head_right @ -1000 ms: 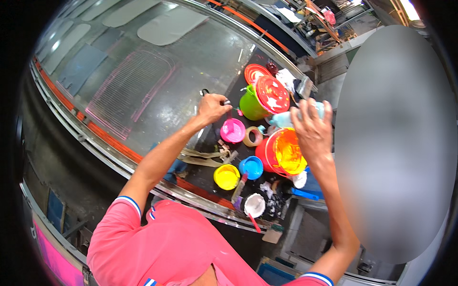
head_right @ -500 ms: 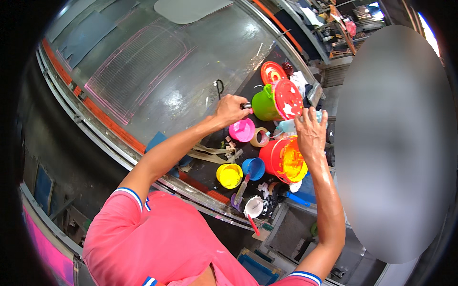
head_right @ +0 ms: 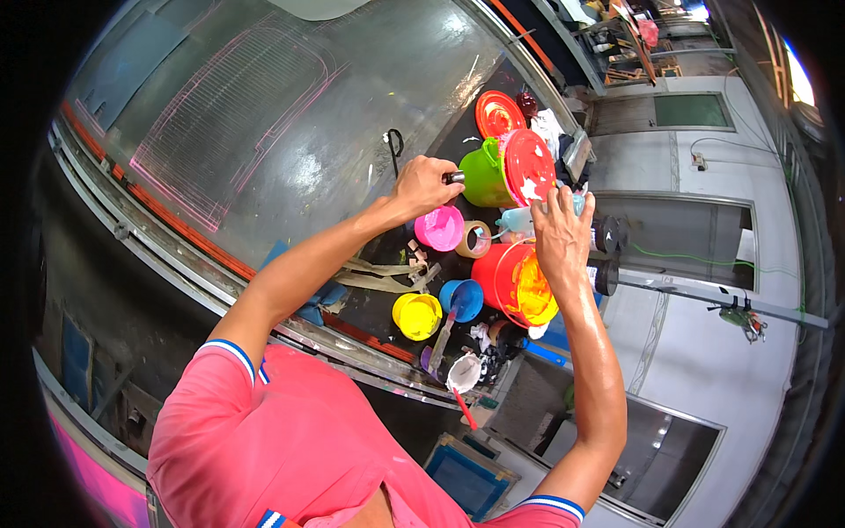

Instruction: The person performs screen printing on a series of black t-shirts laid out on a conveyor belt. They use a squeegee to pull pink ink across a mesh screen, transferring a graphic onto the fabric. The person periodically moves to a station to refill the screen with ink from a bucket and then returns to the conveyor to continue printing.

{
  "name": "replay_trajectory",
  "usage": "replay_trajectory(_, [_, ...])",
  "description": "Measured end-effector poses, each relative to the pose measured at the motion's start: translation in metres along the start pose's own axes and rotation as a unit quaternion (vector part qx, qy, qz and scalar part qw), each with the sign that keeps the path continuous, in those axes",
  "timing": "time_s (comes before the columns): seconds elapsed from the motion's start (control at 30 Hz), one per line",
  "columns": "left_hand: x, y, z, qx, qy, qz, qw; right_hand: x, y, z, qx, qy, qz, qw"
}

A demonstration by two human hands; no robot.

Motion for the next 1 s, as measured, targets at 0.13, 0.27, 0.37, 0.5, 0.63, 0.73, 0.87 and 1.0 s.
replay_trajectory(0.13, [-0.001,0.001,0.000,-0.004,-0.006,0.000,1.000,0.008,0.001,0.004,0.002,0.009,0.004,1.000])
replay_trajectory(0.27, [-0.003,0.002,-0.003,-0.013,-0.002,-0.013,1.000,0.013,0.002,0.004,-0.008,-0.005,0.009,1.000])
replay_trajectory(0.37, [-0.005,0.002,-0.003,-0.017,0.010,-0.012,1.000,0.014,0.003,0.004,-0.005,-0.001,0.010,1.000])
replay_trajectory(0.5, [-0.005,0.002,-0.004,-0.016,0.009,-0.009,1.000,0.016,0.006,0.004,0.004,0.013,0.012,1.000])
replay_trajectory(0.63, [-0.003,0.003,-0.005,-0.013,0.006,-0.006,1.000,0.025,0.007,0.002,0.002,-0.004,0.003,1.000])
replay_trajectory(0.73, [-0.005,0.000,-0.007,-0.016,0.010,-0.004,1.000,0.026,0.010,0.002,0.007,0.010,-0.001,1.000])
replay_trajectory(0.87, [-0.007,0.000,-0.007,-0.014,0.010,0.010,1.000,0.028,0.012,0.002,0.009,0.003,0.016,1.000])
replay_trajectory(1.0, [-0.006,0.001,-0.006,-0.001,0.005,0.004,1.000,0.030,0.015,0.001,0.008,-0.007,0.024,1.000])
Point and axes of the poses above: each hand's wrist, its own z-axis towards the middle knuckle, its own x-axis out of the palm, y = z × x, the point moved 1 cm from there along z, towards the middle knuckle, and after that the axes turned 8 degrees about z, right-handed, at the moved point
